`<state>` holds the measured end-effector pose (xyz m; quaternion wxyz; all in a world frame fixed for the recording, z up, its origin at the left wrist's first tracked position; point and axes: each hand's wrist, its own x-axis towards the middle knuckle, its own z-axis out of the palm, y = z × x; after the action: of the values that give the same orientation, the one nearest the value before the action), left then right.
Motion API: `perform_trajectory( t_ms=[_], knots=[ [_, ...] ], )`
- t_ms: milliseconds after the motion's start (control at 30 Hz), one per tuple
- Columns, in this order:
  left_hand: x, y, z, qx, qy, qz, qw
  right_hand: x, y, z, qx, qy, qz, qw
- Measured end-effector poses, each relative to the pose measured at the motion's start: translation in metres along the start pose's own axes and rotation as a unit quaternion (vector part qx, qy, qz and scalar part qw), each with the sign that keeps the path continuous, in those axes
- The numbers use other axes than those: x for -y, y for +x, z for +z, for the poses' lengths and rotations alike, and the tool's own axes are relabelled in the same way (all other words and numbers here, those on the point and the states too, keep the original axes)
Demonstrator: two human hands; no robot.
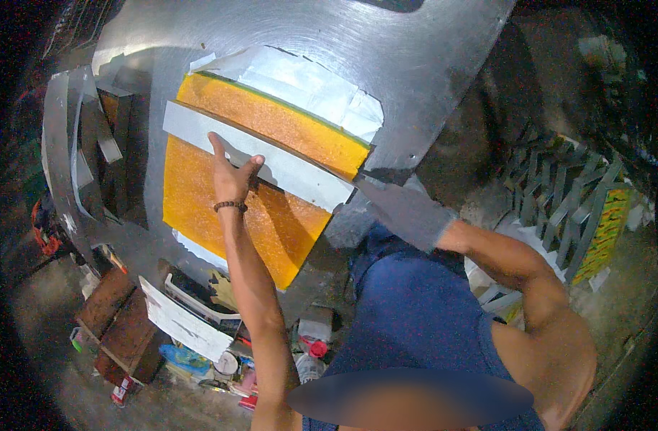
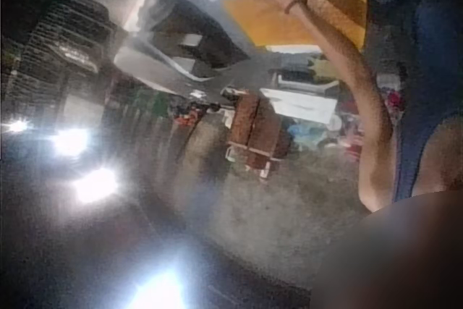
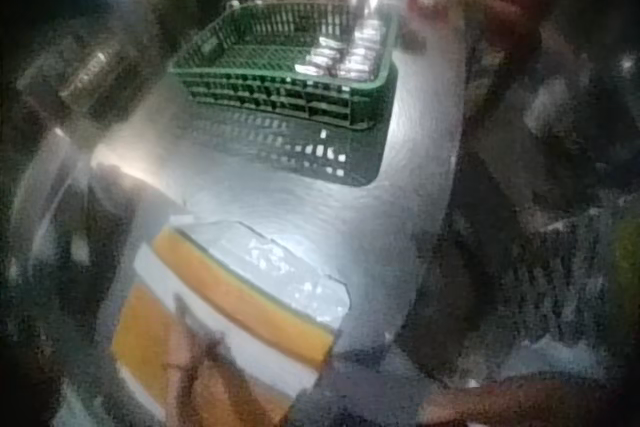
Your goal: The person places a large yellow sheet on a metal table, aligns a straightedge, and uses a knife to cut the sheet into strips. The person repeatedly repositions the straightedge and cuts along its edge, producing multiple narrow strips from the sheet.
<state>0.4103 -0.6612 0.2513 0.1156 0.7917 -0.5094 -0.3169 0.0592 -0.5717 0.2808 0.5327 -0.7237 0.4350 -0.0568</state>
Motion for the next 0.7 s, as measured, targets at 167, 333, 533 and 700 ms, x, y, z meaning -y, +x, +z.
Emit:
perform_trajectory(
  t_ms=[167, 333, 533, 700],
  knots=[
    [-0.009, -0.001, -0.003, 0.012, -0.005, -0.015, 1.0, 0.005, -0.01, -0.01, -0.001, 0.166, 0.041, 0.985],
    [-0.02, -0.007, -0.007, 0.03, -0.03, -0.062, 0.997, 0.014, -0.003, -0.018, 0.026, 0.02, 0.025, 0.999],
    [0.0, 0.001, 0.002, -0.042, 0.026, 0.098, 0.994, 0.004, -0.018, -0.017, 0.122, -0.034, 0.113, 0.985],
    [-0.007, -0.001, -0.002, -0.001, -0.01, -0.006, 1.0, -0.038, -0.003, 0.025, -0.052, -0.068, -0.034, 0.996]
  ],
)
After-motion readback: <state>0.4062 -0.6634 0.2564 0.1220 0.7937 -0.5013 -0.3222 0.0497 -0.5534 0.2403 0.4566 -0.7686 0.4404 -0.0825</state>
